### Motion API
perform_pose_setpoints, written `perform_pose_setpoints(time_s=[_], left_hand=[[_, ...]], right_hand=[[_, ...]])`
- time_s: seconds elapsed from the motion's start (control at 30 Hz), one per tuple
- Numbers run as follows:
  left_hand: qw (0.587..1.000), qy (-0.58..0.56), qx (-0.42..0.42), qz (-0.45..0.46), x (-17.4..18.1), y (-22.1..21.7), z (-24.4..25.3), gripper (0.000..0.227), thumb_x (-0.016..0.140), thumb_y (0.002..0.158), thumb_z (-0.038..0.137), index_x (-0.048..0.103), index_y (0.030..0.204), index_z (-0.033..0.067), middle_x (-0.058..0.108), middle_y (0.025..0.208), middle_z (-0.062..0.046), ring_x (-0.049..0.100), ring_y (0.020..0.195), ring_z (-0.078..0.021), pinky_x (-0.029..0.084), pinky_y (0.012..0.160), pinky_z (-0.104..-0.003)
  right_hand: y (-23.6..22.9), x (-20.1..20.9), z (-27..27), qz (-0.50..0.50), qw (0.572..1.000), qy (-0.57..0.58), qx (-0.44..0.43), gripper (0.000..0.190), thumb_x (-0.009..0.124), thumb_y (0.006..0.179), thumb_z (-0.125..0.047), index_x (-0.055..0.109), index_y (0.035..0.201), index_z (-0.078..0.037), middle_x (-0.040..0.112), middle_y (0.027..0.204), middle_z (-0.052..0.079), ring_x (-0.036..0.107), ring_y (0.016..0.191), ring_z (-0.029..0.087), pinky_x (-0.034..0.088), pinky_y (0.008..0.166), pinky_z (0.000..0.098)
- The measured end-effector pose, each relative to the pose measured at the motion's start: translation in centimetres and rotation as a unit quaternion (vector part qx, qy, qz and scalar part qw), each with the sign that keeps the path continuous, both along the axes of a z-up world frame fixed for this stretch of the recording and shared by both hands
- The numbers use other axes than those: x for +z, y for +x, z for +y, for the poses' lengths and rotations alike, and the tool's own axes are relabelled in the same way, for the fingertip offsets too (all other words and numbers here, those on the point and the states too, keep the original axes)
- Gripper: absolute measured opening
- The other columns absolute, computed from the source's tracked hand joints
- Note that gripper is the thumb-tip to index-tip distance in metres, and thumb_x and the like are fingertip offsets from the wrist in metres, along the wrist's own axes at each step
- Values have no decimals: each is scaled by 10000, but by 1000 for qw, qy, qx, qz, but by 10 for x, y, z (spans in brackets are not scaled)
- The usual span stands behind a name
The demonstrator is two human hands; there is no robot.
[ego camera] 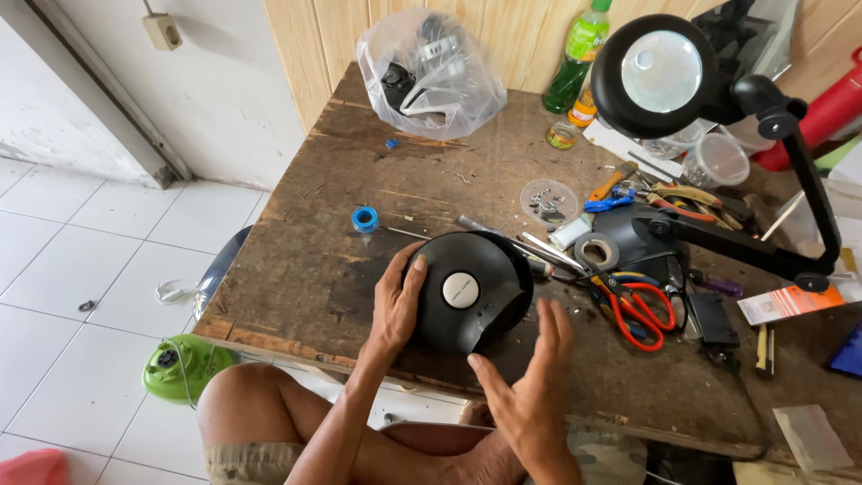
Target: The person assembles a small black electronic device by hand, fitting a circular base and a side panel together. They repeatedly align and press the parts to secure the assembly on a cluttered workbench.
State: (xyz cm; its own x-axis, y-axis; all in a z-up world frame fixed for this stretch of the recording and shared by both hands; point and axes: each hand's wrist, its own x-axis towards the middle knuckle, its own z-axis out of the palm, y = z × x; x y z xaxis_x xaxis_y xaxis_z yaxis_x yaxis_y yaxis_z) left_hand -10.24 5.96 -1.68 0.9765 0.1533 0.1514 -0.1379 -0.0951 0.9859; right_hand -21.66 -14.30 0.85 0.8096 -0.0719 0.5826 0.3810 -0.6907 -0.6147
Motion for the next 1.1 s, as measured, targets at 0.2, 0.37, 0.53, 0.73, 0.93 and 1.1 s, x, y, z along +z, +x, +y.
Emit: perform_pose_setpoints(time_s=[0.2,0.37,0.53,0.73,0.93,1.1], left_hand=[[1000,-14,-12,-6,-2,-6,3,701,509,1020,639,694,1481,144,762,1470,-111,681,1369,-226,516,1123,-400],[998,-50,-32,-21,6,-12,3,734,488,1022,666,689,1511,157,722,1554,-132,642,1478,-268,501,1202,-445],[995,-86,-51,-24,12,-13,3,796,470,1002,710,679,1514,138,719,1543,-146,656,1457,-293,518,1205,-478],[997,-55,-48,-16,22,-17,5,821,338,1033,714,697,1499,140,719,1546,-114,632,1473,-266,473,1226,-447],[996,-65,-58,-16,13,-15,5,789,345,1065,667,671,1537,125,698,1577,-155,625,1495,-276,467,1251,-430],[978,-178,-104,-37,8,-13,1,789,485,1067,596,590,1579,5,654,1595,-245,617,1518,-319,501,1262,-435]], right_hand=[[29,0,-2,111,986,-110,63,1332,1060,704,-265,244,1738,-70,203,1804,351,261,1687,510,331,1313,562],[31,1,-9,91,987,-99,88,1245,1030,722,-278,292,1699,-52,232,1781,339,280,1680,501,350,1314,564],[30,7,-13,96,988,-78,94,1114,1016,726,-238,402,1641,-77,335,1733,280,364,1645,454,408,1288,537],[25,-5,-16,46,994,-61,78,1062,1018,698,-264,482,1599,-92,412,1719,265,423,1633,439,420,1295,537],[22,-5,-22,27,996,-32,73,1046,1020,685,-271,513,1580,-83,438,1691,249,466,1603,397,404,1321,494],[26,12,-30,53,993,64,87,940,977,724,-259,547,1535,-61,538,1609,162,506,1548,311,417,1311,440]])
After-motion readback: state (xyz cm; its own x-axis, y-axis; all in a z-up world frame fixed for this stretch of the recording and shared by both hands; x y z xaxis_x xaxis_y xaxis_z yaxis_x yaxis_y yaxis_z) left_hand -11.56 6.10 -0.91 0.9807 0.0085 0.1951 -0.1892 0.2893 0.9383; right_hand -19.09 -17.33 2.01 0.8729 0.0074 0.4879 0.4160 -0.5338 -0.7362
